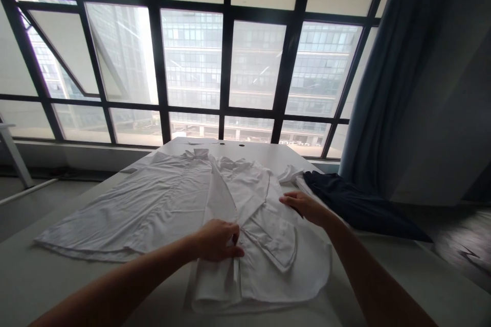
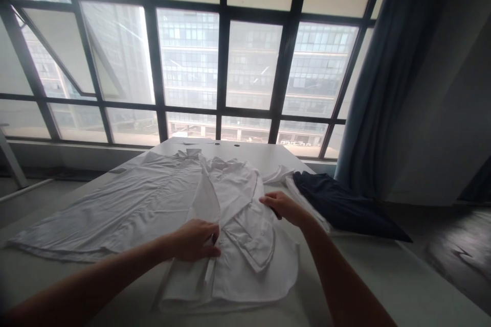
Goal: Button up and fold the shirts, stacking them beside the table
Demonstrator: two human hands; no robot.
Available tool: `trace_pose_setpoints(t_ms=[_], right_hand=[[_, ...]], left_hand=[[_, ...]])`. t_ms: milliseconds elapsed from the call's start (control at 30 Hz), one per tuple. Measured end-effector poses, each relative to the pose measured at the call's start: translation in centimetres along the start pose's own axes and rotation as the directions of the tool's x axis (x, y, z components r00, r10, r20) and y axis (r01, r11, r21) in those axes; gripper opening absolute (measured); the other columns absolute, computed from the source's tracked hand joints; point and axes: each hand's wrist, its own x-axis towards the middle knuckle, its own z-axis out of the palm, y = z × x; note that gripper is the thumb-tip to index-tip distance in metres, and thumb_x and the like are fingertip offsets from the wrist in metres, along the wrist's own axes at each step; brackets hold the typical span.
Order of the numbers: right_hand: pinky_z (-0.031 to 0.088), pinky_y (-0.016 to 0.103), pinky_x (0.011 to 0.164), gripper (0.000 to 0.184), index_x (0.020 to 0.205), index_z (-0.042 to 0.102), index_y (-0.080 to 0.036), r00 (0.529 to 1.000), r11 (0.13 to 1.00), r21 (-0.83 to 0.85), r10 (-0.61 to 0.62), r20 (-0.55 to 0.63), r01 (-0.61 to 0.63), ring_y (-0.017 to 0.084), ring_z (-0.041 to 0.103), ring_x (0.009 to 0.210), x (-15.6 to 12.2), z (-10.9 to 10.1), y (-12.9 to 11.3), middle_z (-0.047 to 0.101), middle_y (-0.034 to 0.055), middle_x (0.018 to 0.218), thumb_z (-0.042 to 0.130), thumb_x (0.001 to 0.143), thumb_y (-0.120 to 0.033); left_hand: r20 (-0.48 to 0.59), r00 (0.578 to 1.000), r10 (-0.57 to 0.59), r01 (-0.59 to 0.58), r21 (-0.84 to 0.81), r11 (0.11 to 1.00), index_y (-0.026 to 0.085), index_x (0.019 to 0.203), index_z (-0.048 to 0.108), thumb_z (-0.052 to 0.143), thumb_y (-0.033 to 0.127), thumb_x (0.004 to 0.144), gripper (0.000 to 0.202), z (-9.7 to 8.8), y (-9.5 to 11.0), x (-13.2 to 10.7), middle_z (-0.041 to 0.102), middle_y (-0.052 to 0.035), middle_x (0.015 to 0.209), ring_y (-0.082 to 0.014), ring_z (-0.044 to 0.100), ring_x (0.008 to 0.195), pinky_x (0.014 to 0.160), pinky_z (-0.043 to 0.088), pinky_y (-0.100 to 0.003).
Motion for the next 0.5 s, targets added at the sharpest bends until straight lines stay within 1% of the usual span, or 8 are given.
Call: trace_pose_setpoints(t_ms=[33,100,167,233,333,433,500], right_hand=[[0.027,0.019,0.037,0.048,0.067,0.05,-0.018,0.999,0.999,0.007,-0.038,0.017,0.038,0.006,0.038,0.037,0.3,1.6,-0.4,0.043,-0.0077,0.045,0.062,0.073,-0.064],[0.029,0.019,0.036,0.045,0.063,0.048,-0.019,0.995,0.997,-0.012,-0.07,0.065,0.071,0.007,0.042,0.036,0.8,4.8,-0.9,0.045,-0.007,0.043,0.061,0.075,-0.06],[0.033,0.019,0.036,0.04,0.062,0.047,-0.019,0.991,0.996,-0.062,-0.056,0.126,0.064,0.009,0.047,0.036,1.3,7.6,-0.9,0.051,-0.0053,0.044,0.062,0.078,-0.054],[0.035,0.018,0.036,0.035,0.063,0.05,-0.019,0.981,0.99,-0.132,-0.032,0.189,0.058,0.009,0.051,0.037,1.7,9.6,-0.5,0.057,-0.0036,0.047,0.06,0.08,-0.047],[0.035,0.017,0.036,0.027,0.066,0.055,-0.017,0.976,0.969,-0.234,-0.021,0.216,0.073,0.01,0.053,0.039,2.0,11.1,0.0,0.059,-0.0028,0.049,0.059,0.081,-0.039],[0.035,0.017,0.036,0.023,0.067,0.057,-0.017,0.982,0.961,-0.261,-0.043,0.185,0.091,0.009,0.052,0.039,2.1,11.3,-0.1,0.059,-0.0029,0.05,0.058,0.082,-0.034],[0.036,0.017,0.037,0.025,0.069,0.058,-0.017,0.978,0.963,-0.252,-0.043,0.205,0.095,0.009,0.051,0.039,2.0,11.1,-0.4,0.059,-0.0026,0.051,0.057,0.084,-0.037]], left_hand=[[-0.004,1.0,0.008,-0.008,-0.005,1.0,0.022,0.096,0.063,0.058,0.06,0.084,0.04,0.0,0.0,-0.1,0.071,-0.0047,0.096,-0.0245,0.067,0.087,0.071,0.045,-0.028],[-0.013,1.0,0.026,-0.026,-0.014,1.0,0.022,0.097,0.063,0.051,0.058,0.09,0.038,-0.1,0.0,-0.2,0.071,-0.0048,0.096,-0.0246,0.067,0.089,0.073,0.045,-0.029],[-0.022,0.999,0.039,-0.04,-0.019,0.999,0.023,0.099,0.062,0.048,0.054,0.093,0.035,-0.2,0.0,-0.3,0.071,-0.0045,0.096,-0.0245,0.067,0.09,0.073,0.045,-0.029],[-0.024,0.998,0.054,-0.054,-0.021,0.998,0.023,0.099,0.061,0.051,0.051,0.092,0.03,-0.2,-0.2,-0.4,0.071,-0.0039,0.096,-0.0244,0.067,0.089,0.073,0.044,-0.029],[-0.028,0.997,0.076,-0.076,-0.017,0.997,0.023,0.098,0.061,0.058,0.048,0.088,0.028,-0.2,-0.4,-0.4,0.07,-0.0035,0.095,-0.0244,0.067,0.088,0.071,0.044,-0.028],[-0.039,0.995,0.088,-0.089,-0.019,0.996,0.023,0.097,0.062,0.059,0.049,0.087,0.028,-0.2,-0.6,-0.4,0.07,-0.0034,0.095,-0.0245,0.067,0.088,0.071,0.044,-0.028],[-0.045,0.995,0.091,-0.092,-0.029,0.995,0.023,0.096,0.062,0.061,0.049,0.086,0.028,-0.1,-0.6,-0.5,0.07,-0.0031,0.094,-0.0242,0.067,0.088,0.071,0.044,-0.028]])
